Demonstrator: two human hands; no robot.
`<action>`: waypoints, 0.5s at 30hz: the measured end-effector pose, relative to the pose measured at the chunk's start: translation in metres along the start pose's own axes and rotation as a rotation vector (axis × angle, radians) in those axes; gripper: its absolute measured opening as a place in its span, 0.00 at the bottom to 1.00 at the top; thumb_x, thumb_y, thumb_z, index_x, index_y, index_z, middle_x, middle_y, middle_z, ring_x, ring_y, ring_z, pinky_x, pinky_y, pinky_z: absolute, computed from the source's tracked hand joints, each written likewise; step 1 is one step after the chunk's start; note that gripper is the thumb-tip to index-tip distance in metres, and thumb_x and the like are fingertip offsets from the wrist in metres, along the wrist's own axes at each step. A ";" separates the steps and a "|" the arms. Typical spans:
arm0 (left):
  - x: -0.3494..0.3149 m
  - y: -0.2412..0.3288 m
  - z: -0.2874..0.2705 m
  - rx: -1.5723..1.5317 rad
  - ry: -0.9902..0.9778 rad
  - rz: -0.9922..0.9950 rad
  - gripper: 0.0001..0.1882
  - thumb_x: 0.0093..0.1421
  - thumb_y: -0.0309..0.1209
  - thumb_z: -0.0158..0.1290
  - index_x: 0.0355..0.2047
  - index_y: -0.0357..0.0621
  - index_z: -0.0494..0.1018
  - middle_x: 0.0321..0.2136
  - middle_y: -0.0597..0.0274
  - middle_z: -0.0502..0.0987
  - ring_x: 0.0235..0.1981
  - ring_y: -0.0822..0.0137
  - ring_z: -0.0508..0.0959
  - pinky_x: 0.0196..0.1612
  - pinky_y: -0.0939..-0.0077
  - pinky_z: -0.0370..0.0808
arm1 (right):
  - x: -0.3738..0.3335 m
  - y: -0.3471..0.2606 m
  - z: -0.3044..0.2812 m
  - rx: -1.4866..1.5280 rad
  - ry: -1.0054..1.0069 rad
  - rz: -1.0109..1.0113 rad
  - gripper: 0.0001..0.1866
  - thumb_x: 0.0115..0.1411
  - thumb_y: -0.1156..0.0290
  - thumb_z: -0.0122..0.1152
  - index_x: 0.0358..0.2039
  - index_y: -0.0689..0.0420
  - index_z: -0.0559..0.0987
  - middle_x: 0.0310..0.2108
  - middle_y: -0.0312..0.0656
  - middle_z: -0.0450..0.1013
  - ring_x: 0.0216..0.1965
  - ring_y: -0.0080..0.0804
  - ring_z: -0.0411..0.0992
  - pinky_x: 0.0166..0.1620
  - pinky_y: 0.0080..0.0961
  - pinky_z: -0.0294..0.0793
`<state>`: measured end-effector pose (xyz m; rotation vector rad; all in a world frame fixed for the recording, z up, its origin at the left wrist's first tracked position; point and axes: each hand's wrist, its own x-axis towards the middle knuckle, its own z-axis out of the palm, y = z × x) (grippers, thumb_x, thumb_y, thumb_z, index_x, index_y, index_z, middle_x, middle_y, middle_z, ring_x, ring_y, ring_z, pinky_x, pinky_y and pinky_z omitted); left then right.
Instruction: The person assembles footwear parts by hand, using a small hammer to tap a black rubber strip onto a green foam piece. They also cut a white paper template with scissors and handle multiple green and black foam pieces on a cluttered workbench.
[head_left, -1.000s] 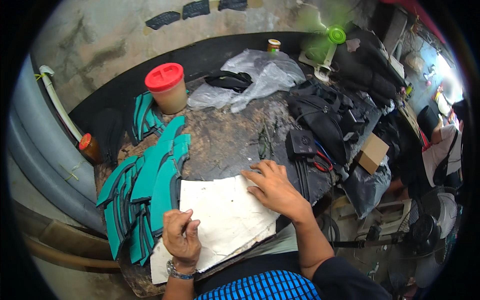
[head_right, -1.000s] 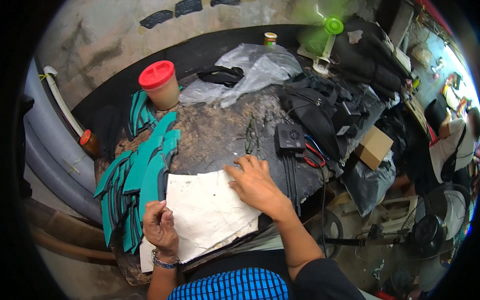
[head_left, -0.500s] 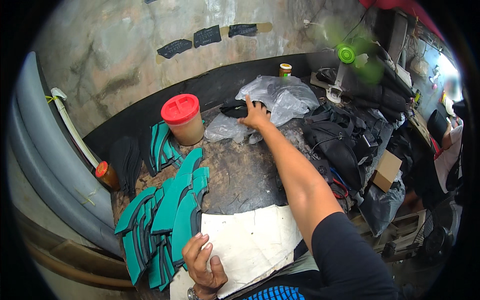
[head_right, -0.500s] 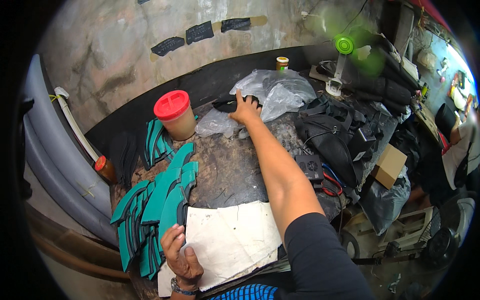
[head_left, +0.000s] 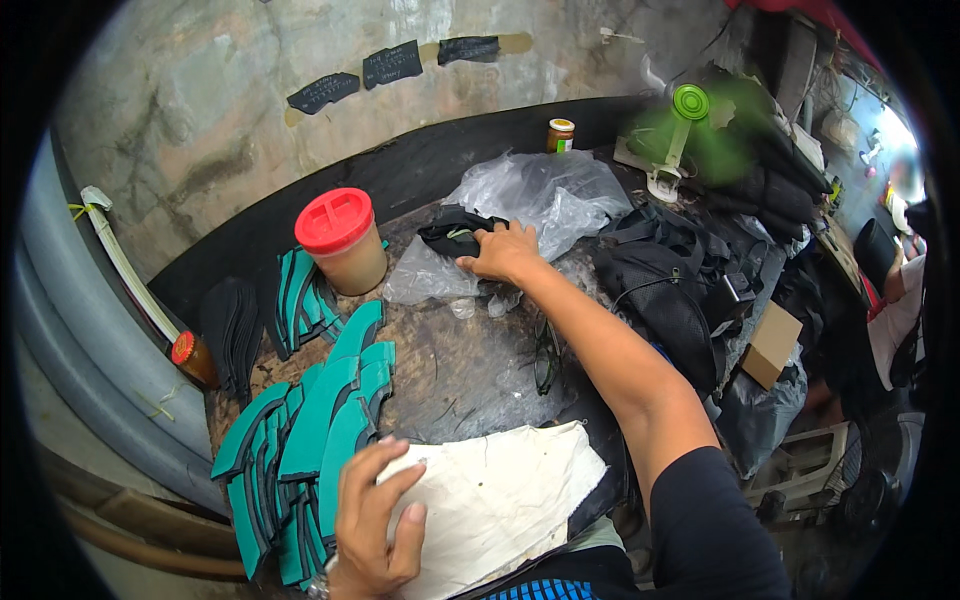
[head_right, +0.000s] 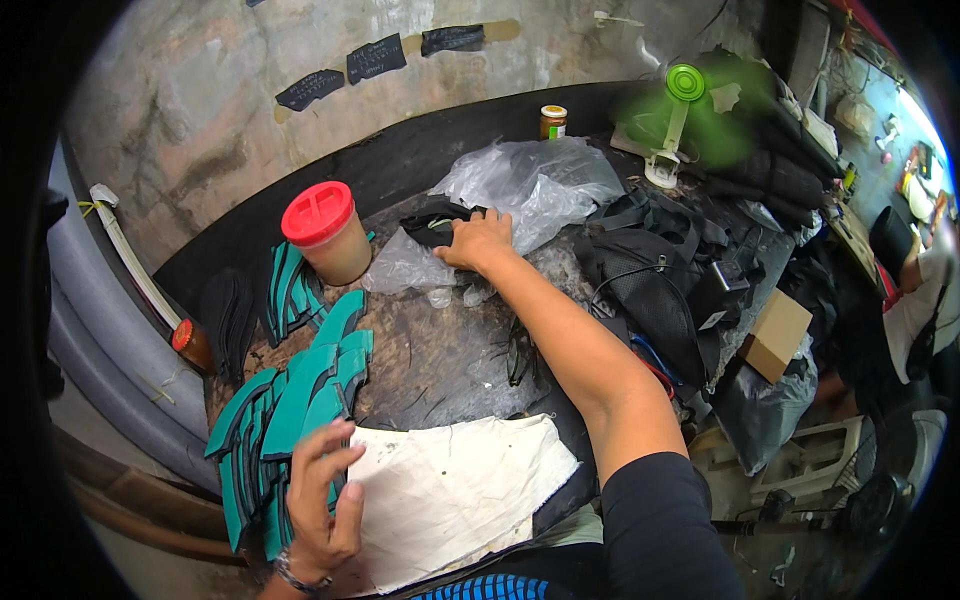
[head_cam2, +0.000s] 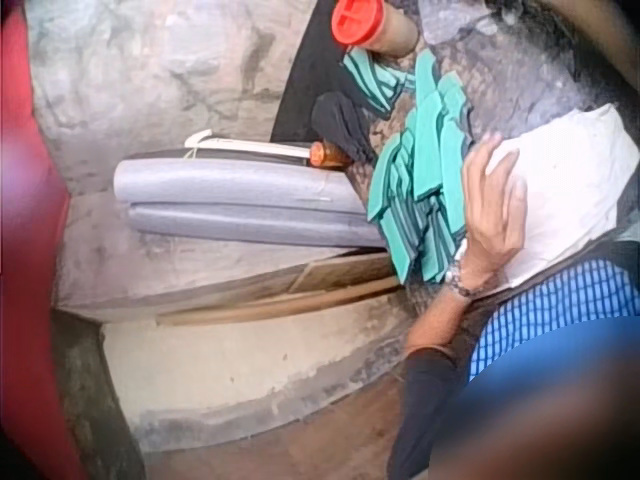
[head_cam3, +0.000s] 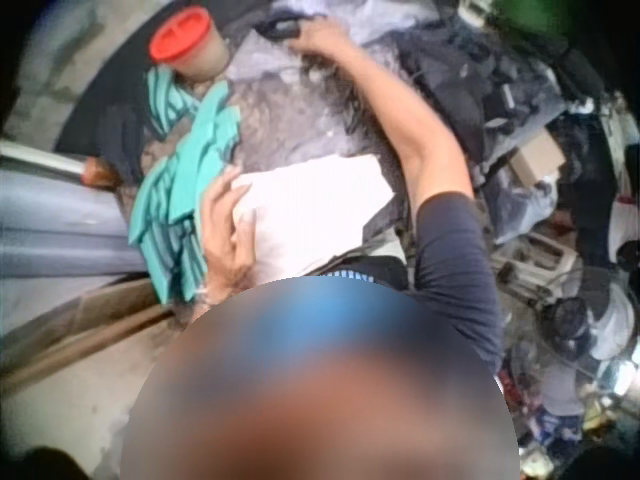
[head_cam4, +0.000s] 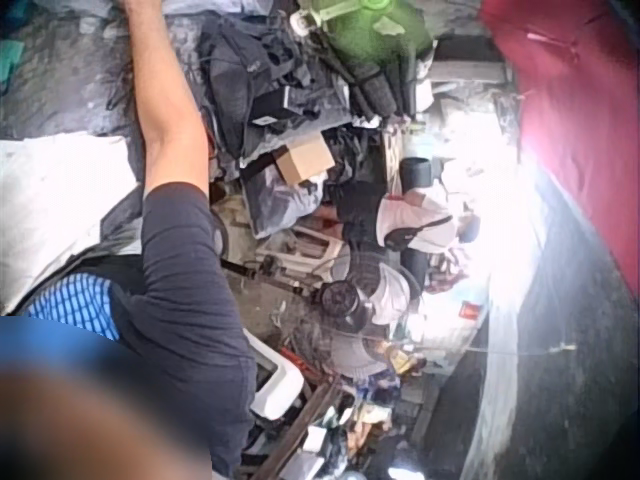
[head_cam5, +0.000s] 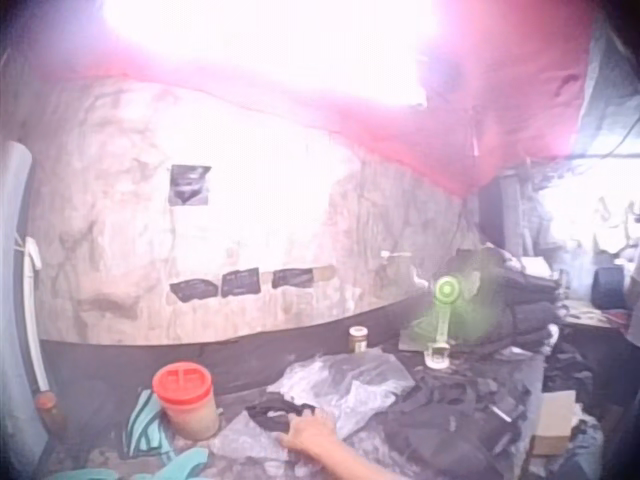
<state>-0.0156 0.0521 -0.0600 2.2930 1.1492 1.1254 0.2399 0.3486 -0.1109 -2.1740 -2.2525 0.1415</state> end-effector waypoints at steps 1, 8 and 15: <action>0.012 -0.002 0.000 0.024 -0.044 0.013 0.16 0.59 0.28 0.50 0.47 0.36 0.72 0.51 0.41 0.70 0.54 0.44 0.72 0.55 0.53 0.69 | 0.002 0.004 0.001 -0.018 0.012 -0.032 0.38 0.56 0.41 0.57 0.63 0.48 0.68 0.62 0.52 0.61 0.62 0.51 0.59 0.59 0.47 0.61; 0.131 -0.099 0.044 0.422 -0.222 0.004 0.26 0.59 0.35 0.55 0.56 0.39 0.68 0.59 0.43 0.66 0.62 0.44 0.63 0.63 0.55 0.60 | 0.028 0.002 0.028 0.314 0.209 -0.190 0.38 0.56 0.51 0.62 0.65 0.48 0.65 0.63 0.57 0.59 0.63 0.55 0.58 0.62 0.50 0.58; 0.213 -0.198 0.121 0.271 -0.449 -0.210 0.28 0.63 0.41 0.52 0.64 0.58 0.64 0.63 0.44 0.62 0.64 0.43 0.61 0.64 0.51 0.61 | 0.063 0.026 0.021 0.893 0.063 -0.090 0.36 0.51 0.66 0.70 0.62 0.54 0.70 0.45 0.52 0.78 0.43 0.38 0.77 0.48 0.29 0.74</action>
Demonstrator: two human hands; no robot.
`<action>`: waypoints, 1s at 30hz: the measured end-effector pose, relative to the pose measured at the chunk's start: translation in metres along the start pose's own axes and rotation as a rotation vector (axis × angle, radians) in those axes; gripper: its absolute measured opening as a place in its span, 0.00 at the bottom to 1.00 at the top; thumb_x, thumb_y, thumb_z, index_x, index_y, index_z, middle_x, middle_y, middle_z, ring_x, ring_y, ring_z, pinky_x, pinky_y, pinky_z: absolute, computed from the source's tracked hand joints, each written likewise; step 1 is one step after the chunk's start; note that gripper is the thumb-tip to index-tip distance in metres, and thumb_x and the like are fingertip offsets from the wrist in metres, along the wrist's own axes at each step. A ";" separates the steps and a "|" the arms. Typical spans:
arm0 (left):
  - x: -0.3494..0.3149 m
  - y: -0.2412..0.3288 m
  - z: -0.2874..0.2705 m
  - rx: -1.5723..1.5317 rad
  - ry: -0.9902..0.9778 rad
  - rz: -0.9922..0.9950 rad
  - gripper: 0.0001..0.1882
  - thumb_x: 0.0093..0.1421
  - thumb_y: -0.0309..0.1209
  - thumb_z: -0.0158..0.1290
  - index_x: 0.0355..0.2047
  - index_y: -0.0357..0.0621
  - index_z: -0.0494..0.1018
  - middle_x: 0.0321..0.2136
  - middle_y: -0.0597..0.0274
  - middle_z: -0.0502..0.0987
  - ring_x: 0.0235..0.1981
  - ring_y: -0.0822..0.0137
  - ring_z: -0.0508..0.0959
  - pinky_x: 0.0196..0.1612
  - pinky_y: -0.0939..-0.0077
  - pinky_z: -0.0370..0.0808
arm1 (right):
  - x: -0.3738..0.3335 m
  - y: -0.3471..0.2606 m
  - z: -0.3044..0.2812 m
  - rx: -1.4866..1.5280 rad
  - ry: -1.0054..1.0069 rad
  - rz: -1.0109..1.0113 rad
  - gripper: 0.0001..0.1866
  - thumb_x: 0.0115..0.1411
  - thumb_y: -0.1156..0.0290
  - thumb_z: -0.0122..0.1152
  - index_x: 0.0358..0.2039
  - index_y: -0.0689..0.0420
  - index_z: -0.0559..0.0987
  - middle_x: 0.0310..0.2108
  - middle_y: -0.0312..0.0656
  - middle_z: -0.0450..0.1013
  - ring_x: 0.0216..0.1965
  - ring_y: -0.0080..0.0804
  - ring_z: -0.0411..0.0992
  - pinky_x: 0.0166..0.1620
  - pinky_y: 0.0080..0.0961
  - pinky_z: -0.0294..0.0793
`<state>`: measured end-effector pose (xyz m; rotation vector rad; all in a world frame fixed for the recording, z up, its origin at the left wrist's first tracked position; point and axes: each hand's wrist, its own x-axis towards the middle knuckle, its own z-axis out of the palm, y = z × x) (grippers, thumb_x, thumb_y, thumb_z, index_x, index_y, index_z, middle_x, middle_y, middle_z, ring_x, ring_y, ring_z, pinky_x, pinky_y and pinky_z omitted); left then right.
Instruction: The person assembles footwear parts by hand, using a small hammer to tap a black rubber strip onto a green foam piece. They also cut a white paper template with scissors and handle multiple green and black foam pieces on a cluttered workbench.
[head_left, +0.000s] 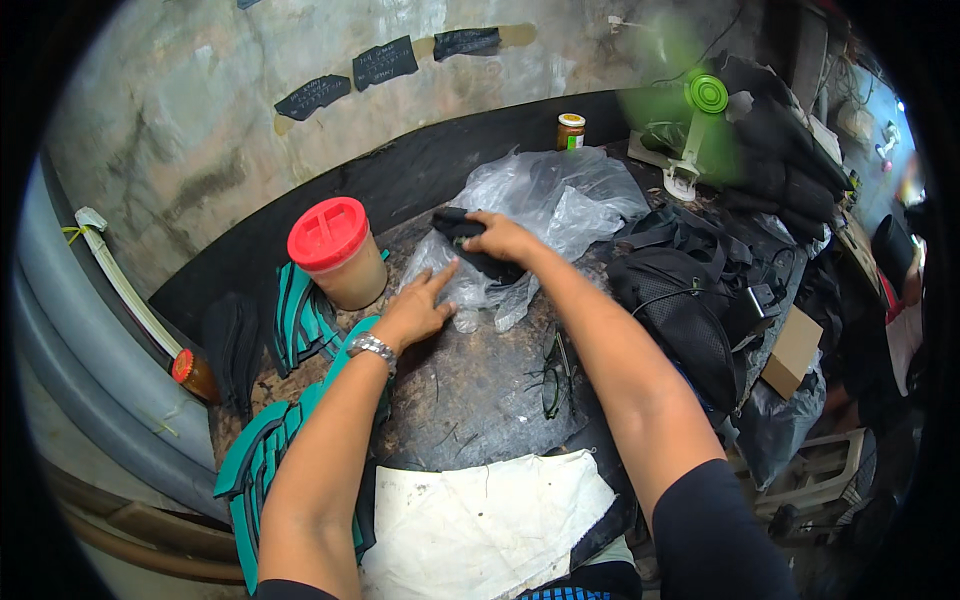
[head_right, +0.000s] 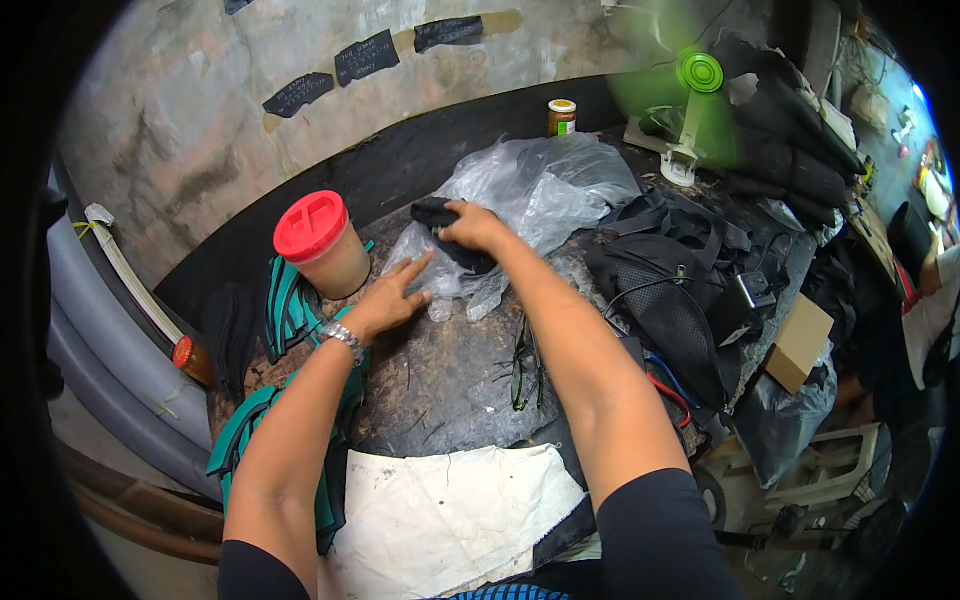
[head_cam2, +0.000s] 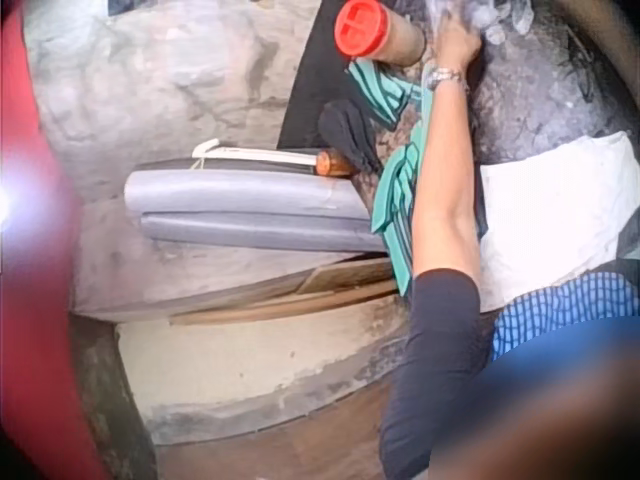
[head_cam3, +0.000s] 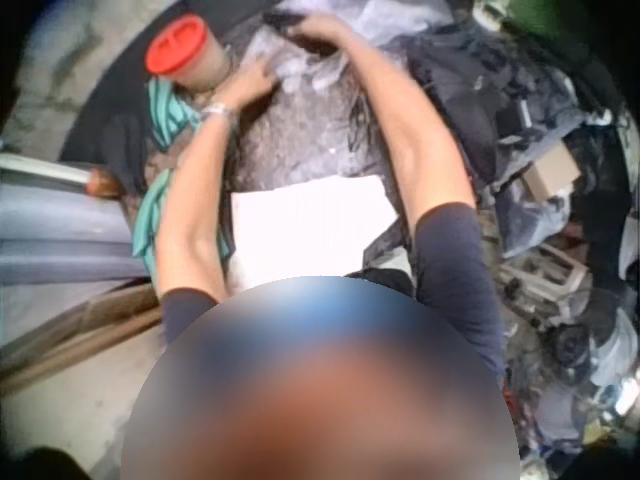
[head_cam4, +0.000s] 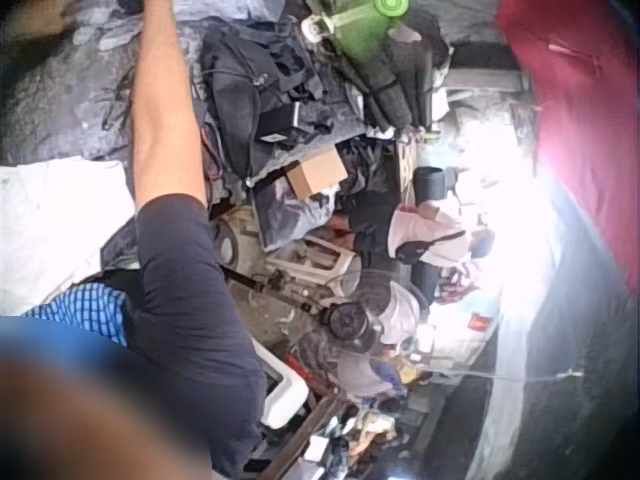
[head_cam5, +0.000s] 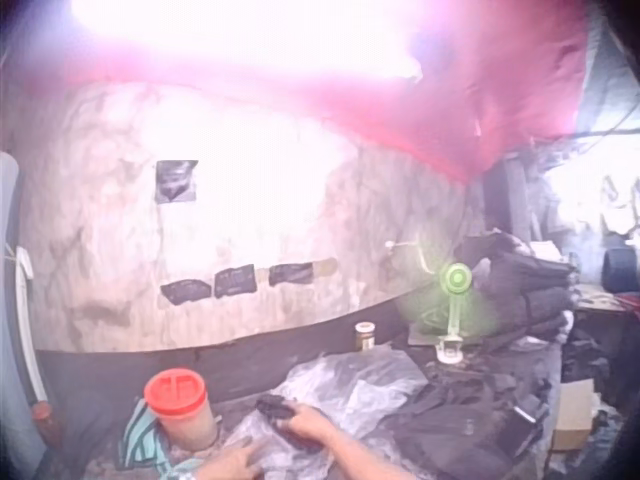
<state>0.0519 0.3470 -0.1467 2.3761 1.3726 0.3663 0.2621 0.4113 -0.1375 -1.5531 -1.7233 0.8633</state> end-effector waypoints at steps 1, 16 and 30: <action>0.002 -0.001 0.006 0.103 0.005 0.017 0.28 0.63 0.42 0.52 0.64 0.61 0.64 0.63 0.44 0.62 0.64 0.43 0.62 0.64 0.53 0.61 | 0.003 0.002 -0.011 0.267 -0.026 0.083 0.35 0.51 0.68 0.68 0.61 0.58 0.70 0.45 0.51 0.78 0.43 0.38 0.77 0.48 0.27 0.74; -0.039 -0.027 -0.015 0.255 0.119 0.331 0.14 0.52 0.21 0.56 0.41 0.41 0.76 0.33 0.50 0.72 0.40 0.48 0.74 0.45 0.56 0.72 | 0.011 -0.036 -0.078 0.265 0.778 -0.673 0.27 0.56 0.66 0.63 0.55 0.61 0.72 0.44 0.53 0.73 0.45 0.45 0.73 0.50 0.34 0.71; -0.046 -0.012 -0.053 0.378 0.106 0.265 0.19 0.46 0.16 0.50 0.38 0.43 0.81 0.32 0.49 0.74 0.39 0.49 0.76 0.43 0.58 0.73 | -0.030 -0.008 -0.088 -0.594 0.218 -0.091 0.33 0.64 0.41 0.47 0.63 0.47 0.69 0.63 0.53 0.62 0.62 0.54 0.62 0.61 0.54 0.59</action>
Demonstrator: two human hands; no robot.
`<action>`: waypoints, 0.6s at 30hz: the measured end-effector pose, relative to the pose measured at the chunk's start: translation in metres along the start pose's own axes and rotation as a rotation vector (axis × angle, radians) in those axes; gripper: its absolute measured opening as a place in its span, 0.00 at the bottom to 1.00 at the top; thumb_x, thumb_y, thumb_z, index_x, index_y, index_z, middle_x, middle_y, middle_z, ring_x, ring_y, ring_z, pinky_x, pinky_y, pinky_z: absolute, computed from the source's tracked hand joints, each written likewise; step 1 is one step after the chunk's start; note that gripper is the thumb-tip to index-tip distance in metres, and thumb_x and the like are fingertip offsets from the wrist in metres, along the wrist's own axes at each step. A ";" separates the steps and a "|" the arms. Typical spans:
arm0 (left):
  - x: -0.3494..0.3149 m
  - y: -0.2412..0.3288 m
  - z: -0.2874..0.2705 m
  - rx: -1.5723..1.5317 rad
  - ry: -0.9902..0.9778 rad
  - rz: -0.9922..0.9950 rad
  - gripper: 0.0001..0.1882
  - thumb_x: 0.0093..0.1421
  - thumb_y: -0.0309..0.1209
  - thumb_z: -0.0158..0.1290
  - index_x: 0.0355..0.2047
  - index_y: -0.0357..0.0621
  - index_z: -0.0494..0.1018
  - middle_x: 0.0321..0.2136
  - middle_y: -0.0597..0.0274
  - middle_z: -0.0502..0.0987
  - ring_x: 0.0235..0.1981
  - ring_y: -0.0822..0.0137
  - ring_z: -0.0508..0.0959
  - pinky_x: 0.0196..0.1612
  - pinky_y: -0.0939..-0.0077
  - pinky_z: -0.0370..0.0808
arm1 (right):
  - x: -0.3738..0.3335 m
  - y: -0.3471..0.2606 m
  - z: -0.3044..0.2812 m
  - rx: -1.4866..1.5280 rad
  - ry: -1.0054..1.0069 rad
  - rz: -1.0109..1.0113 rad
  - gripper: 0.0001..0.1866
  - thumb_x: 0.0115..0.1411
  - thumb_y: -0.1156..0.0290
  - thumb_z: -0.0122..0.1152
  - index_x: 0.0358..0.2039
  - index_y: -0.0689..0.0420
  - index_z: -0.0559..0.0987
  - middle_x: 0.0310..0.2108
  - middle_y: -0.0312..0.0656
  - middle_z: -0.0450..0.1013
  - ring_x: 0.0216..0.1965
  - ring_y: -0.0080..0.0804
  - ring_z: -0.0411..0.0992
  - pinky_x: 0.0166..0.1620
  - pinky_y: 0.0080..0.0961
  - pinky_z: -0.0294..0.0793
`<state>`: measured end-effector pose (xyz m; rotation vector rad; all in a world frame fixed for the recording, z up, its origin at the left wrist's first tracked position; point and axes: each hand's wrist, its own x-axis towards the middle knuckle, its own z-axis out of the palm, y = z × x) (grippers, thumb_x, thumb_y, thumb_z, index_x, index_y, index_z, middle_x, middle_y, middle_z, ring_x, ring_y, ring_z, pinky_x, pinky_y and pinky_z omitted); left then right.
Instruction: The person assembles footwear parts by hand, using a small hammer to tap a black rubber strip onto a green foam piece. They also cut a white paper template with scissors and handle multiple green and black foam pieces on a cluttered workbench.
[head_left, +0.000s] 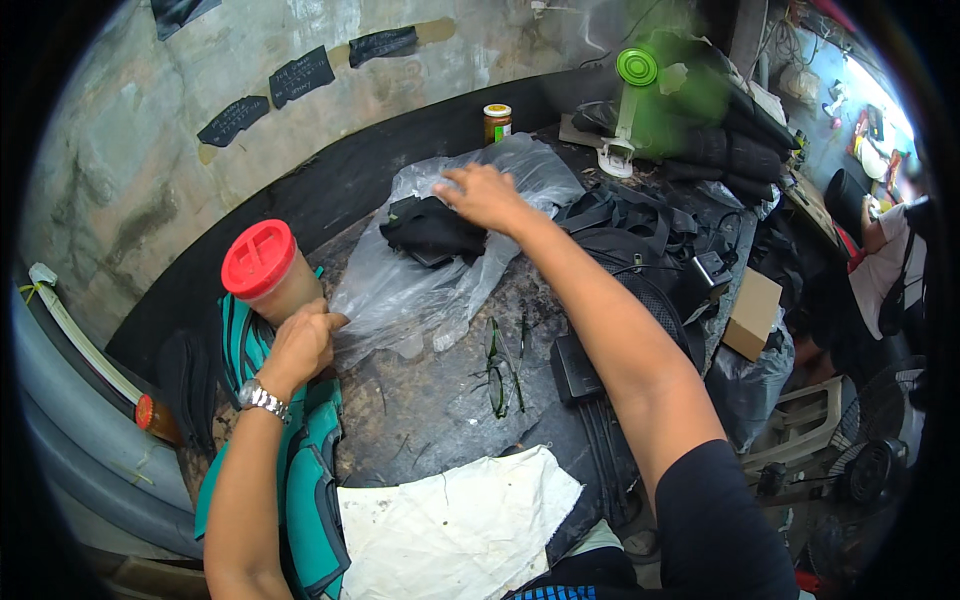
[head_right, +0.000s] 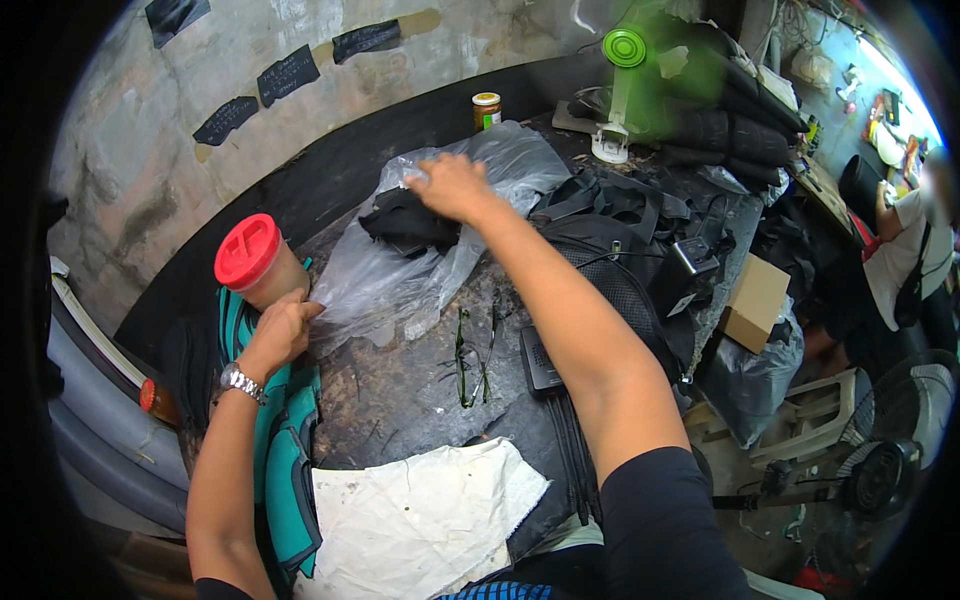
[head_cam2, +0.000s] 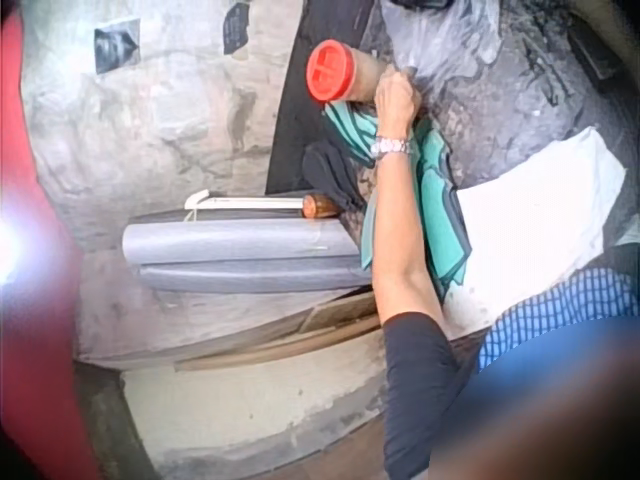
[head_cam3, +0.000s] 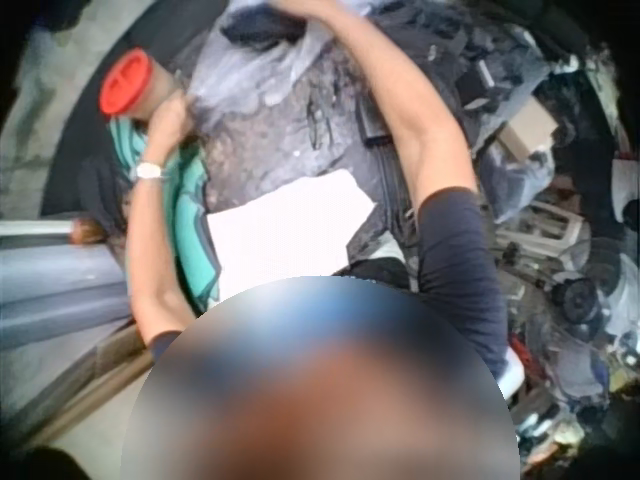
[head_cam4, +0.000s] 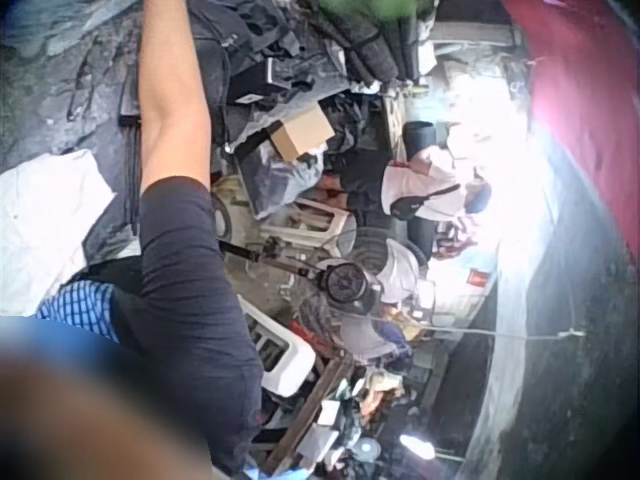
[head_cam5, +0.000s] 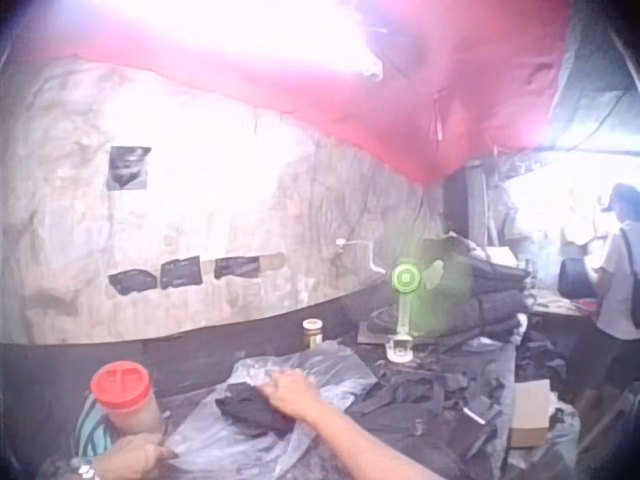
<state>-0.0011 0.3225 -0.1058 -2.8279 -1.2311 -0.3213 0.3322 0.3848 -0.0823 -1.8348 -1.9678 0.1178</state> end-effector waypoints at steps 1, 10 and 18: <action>-0.001 -0.001 -0.004 0.051 0.006 0.015 0.19 0.47 0.16 0.50 0.38 0.42 0.81 0.32 0.49 0.73 0.38 0.49 0.76 0.42 0.58 0.73 | -0.003 0.008 -0.008 -0.069 -0.012 0.096 0.32 0.64 0.41 0.47 0.62 0.46 0.70 0.63 0.52 0.62 0.63 0.55 0.61 0.62 0.54 0.58; -0.020 -0.021 -0.042 0.250 0.025 -0.045 0.13 0.48 0.19 0.54 0.33 0.43 0.83 0.35 0.48 0.75 0.41 0.51 0.76 0.43 0.59 0.74 | -0.015 0.053 0.023 -0.070 -0.352 0.176 0.35 0.61 0.40 0.51 0.64 0.46 0.69 0.66 0.61 0.54 0.66 0.62 0.54 0.67 0.45 0.55; -0.028 -0.006 -0.052 -0.229 -0.267 -0.130 0.21 0.50 0.27 0.60 0.46 0.37 0.78 0.38 0.47 0.75 0.43 0.49 0.76 0.44 0.62 0.74 | -0.033 -0.006 0.066 -0.094 -0.488 0.015 0.36 0.58 0.47 0.54 0.62 0.58 0.69 0.66 0.64 0.53 0.66 0.62 0.55 0.66 0.44 0.58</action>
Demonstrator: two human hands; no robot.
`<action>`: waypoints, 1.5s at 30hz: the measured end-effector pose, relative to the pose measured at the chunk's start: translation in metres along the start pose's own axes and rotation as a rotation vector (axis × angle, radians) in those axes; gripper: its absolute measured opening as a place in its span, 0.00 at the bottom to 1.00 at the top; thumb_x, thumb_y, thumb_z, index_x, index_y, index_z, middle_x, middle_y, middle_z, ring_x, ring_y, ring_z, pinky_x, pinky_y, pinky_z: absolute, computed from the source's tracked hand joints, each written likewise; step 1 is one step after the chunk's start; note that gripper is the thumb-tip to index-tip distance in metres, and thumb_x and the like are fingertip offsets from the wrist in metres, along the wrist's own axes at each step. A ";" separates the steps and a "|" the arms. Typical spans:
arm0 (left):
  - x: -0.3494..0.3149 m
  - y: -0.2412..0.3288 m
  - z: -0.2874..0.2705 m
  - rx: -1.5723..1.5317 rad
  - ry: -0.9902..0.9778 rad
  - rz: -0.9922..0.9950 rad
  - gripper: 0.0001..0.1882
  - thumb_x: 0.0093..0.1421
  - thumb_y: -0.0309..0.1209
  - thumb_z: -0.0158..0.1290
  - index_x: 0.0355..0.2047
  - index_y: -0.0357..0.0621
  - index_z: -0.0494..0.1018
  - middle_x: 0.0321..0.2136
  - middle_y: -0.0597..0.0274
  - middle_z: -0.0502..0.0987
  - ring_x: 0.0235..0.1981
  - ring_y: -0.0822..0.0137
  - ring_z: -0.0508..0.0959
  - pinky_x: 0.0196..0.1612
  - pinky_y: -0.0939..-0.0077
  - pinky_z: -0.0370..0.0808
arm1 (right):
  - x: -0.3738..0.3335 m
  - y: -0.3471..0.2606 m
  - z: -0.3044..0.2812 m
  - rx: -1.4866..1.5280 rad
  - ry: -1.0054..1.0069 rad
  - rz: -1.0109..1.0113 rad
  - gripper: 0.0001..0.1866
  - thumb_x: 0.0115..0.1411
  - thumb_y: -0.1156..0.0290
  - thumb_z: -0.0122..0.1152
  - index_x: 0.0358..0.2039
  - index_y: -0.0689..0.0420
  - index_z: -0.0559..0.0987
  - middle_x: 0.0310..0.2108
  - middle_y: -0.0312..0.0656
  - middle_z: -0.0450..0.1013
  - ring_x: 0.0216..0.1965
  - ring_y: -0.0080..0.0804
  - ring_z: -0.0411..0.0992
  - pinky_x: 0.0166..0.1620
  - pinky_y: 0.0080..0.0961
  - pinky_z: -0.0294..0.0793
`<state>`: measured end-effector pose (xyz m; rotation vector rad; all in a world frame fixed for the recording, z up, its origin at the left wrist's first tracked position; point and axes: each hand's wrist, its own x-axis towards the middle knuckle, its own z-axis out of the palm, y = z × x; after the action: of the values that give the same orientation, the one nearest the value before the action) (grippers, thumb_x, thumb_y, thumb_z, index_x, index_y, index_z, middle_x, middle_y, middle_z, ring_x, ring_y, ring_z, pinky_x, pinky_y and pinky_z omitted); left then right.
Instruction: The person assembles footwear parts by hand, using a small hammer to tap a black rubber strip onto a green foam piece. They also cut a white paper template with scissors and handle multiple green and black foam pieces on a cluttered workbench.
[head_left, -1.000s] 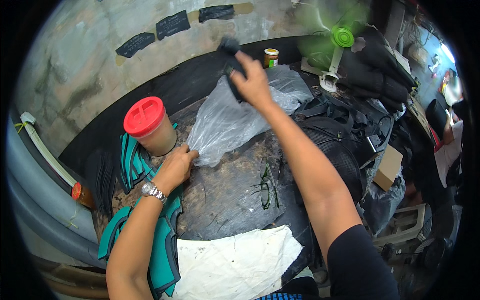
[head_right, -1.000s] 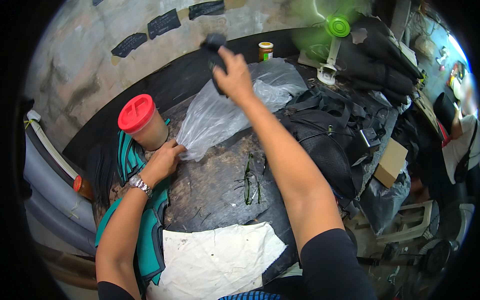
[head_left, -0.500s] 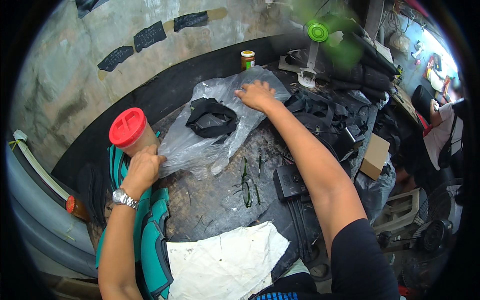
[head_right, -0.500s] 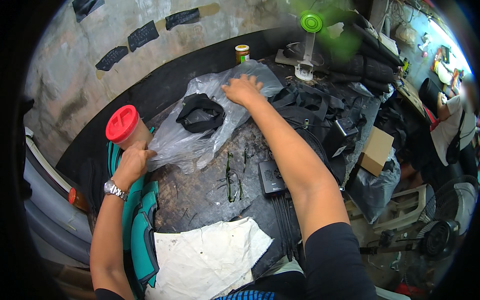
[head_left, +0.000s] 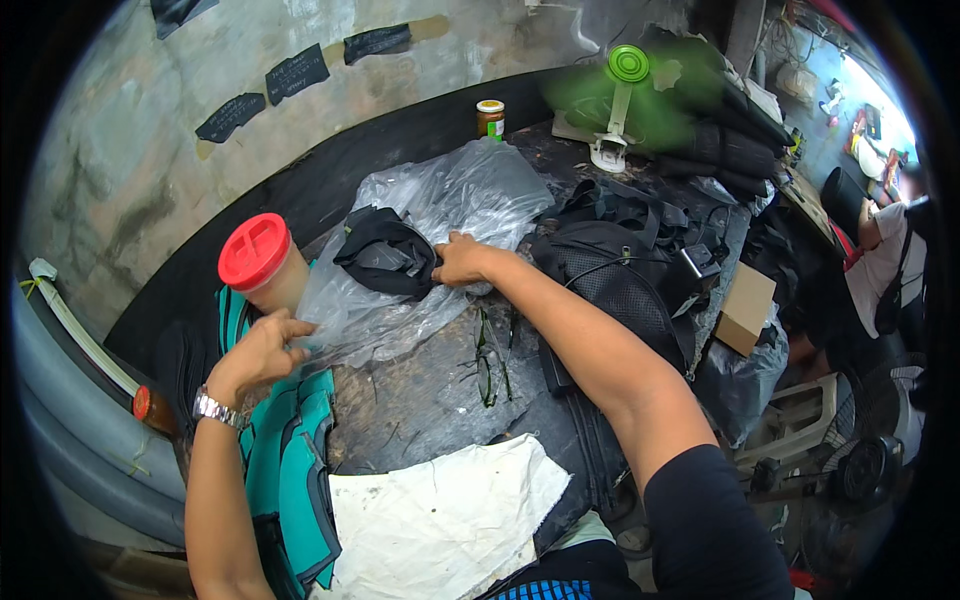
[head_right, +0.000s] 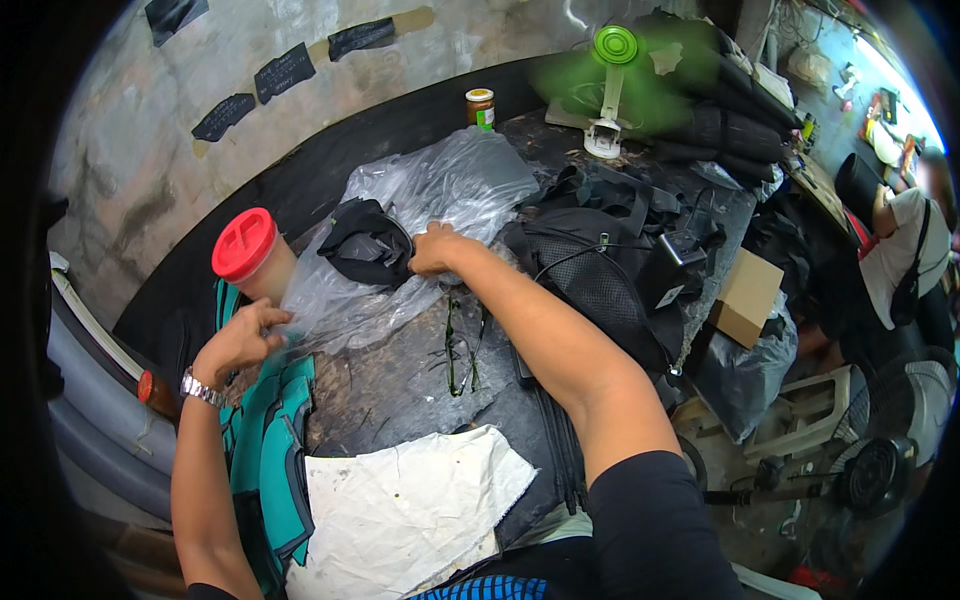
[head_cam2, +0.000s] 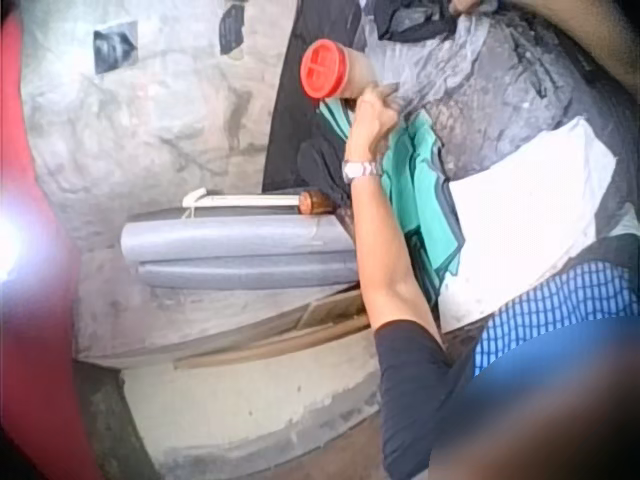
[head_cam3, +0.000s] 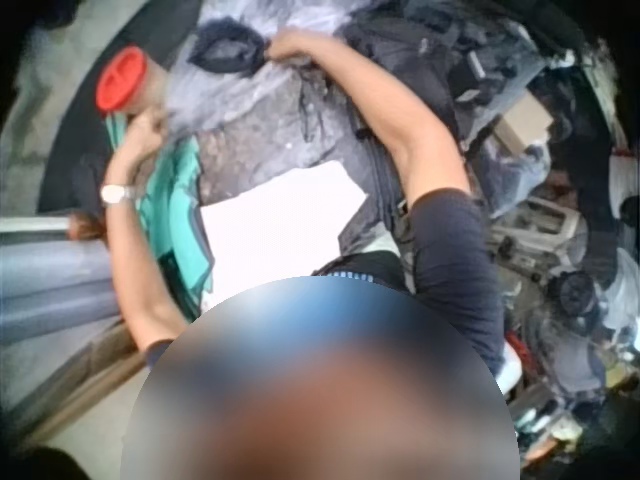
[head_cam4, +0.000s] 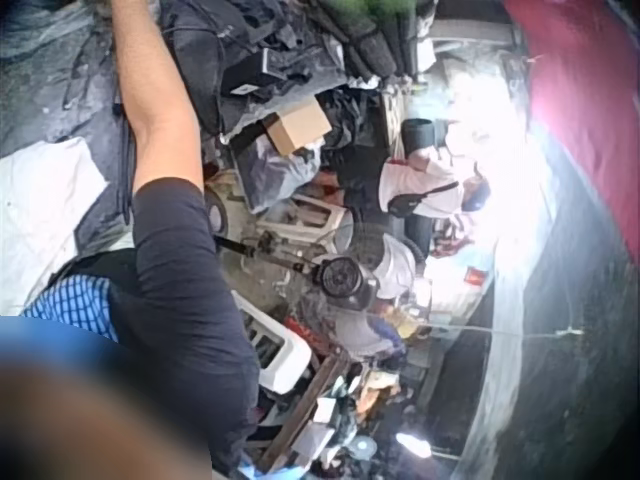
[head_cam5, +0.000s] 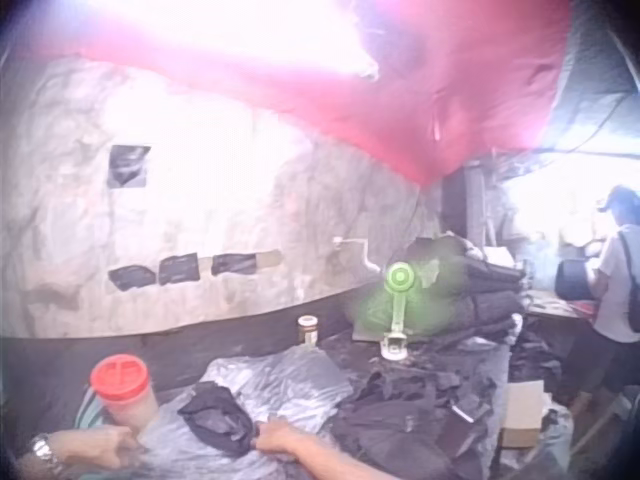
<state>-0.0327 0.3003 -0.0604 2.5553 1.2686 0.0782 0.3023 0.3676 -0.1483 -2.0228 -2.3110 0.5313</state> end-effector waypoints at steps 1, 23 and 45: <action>-0.002 0.008 -0.001 -0.086 -0.023 -0.005 0.23 0.51 0.28 0.61 0.49 0.38 0.77 0.39 0.47 0.74 0.43 0.49 0.76 0.45 0.63 0.74 | 0.000 0.000 0.002 0.010 0.015 0.008 0.36 0.58 0.48 0.54 0.62 0.58 0.68 0.66 0.63 0.54 0.66 0.61 0.56 0.66 0.43 0.58; 0.015 0.166 0.112 -0.339 0.160 0.108 0.41 0.58 0.46 0.60 0.57 0.19 0.63 0.37 0.35 0.76 0.39 0.48 0.78 0.44 0.61 0.74 | -0.137 -0.016 -0.001 0.020 0.037 -0.116 0.16 0.64 0.66 0.48 0.44 0.65 0.76 0.42 0.64 0.74 0.47 0.60 0.72 0.51 0.47 0.71; -0.205 0.170 0.075 -0.995 0.279 0.155 0.34 0.70 0.48 0.37 0.67 0.33 0.54 0.58 0.39 0.68 0.54 0.52 0.74 0.59 0.62 0.67 | -0.305 -0.165 -0.030 0.399 -0.261 -0.937 0.13 0.65 0.64 0.54 0.33 0.63 0.73 0.25 0.53 0.74 0.29 0.54 0.75 0.30 0.44 0.74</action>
<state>-0.0135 0.0242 -0.0687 1.7741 0.7830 0.8798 0.1995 0.0634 -0.0139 -0.6034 -2.6341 1.0652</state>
